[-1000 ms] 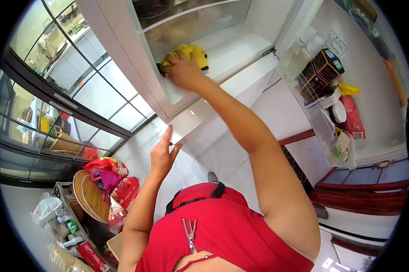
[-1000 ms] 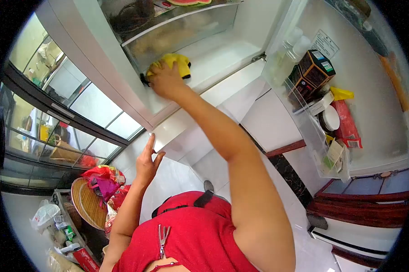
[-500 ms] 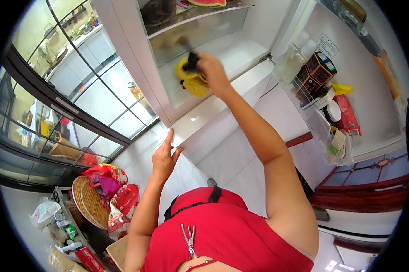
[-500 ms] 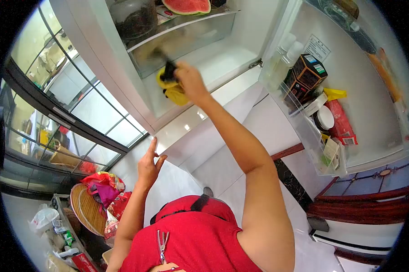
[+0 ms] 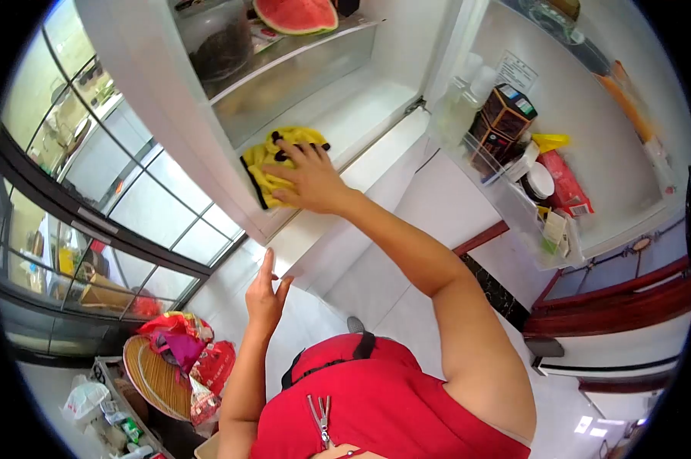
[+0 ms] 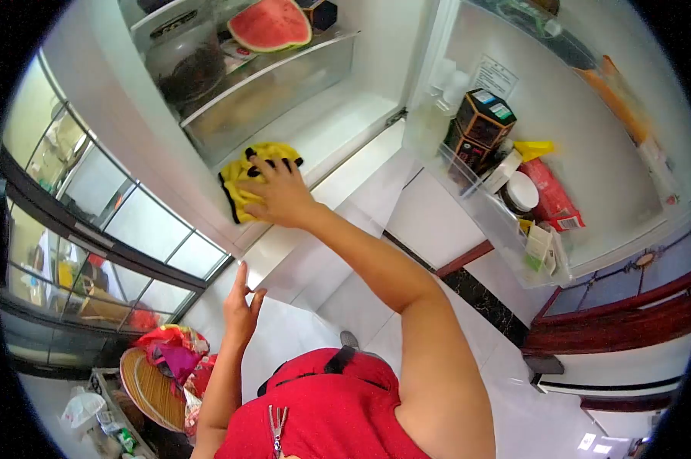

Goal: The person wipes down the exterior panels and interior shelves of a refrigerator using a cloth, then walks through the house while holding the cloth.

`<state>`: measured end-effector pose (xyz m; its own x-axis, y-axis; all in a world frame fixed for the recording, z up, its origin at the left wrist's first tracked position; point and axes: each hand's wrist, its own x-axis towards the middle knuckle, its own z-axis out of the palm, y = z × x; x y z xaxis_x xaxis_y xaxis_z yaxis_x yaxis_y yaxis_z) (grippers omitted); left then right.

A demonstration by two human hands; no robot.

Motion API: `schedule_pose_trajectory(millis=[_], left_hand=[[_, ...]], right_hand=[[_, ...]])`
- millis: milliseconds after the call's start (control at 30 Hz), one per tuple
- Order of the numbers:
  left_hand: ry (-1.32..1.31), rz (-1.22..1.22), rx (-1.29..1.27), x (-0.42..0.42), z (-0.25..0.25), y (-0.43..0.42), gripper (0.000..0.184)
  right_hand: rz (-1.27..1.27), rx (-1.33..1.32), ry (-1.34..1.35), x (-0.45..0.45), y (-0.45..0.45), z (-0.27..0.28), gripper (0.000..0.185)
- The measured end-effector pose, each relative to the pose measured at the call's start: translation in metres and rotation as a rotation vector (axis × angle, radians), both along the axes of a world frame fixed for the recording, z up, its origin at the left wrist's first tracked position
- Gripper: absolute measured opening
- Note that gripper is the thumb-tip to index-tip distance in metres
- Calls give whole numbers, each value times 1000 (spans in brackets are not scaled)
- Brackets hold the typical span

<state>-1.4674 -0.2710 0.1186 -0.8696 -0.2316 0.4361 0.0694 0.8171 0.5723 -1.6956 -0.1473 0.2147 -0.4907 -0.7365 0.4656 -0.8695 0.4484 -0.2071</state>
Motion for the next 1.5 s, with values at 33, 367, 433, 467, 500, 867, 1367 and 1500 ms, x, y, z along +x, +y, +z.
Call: schedule_pose_trajectory(millis=[33, 367, 433, 467, 500, 867, 1367, 1500], left_hand=[[9, 2, -20, 0, 1, 1, 79], [-41, 5, -8, 2, 16, 6, 79], [-102, 0, 24, 4, 18, 5, 76], [-86, 8, 24, 3, 18, 5, 77], [-75, 12, 24, 2, 18, 7, 77], [-70, 19, 29, 4, 10, 6, 77], [-93, 1, 85, 8, 14, 7, 72], [17, -40, 68, 4, 7, 6, 71]], right_hand=[[-33, 21, 4, -5, -2, 3, 47], [-703, 69, -133, -208, 56, -8, 59], [-749, 118, -131, -217, 53, -2, 63], [-774, 145, -131, -218, 50, 2, 65], [-801, 143, -133, -218, 42, 4, 66], [-141, 66, -43, -52, -56, -17, 52], [-446, -370, -88, -5, 73, -33, 35], [-431, -186, -7, 51, 57, -56, 26]])
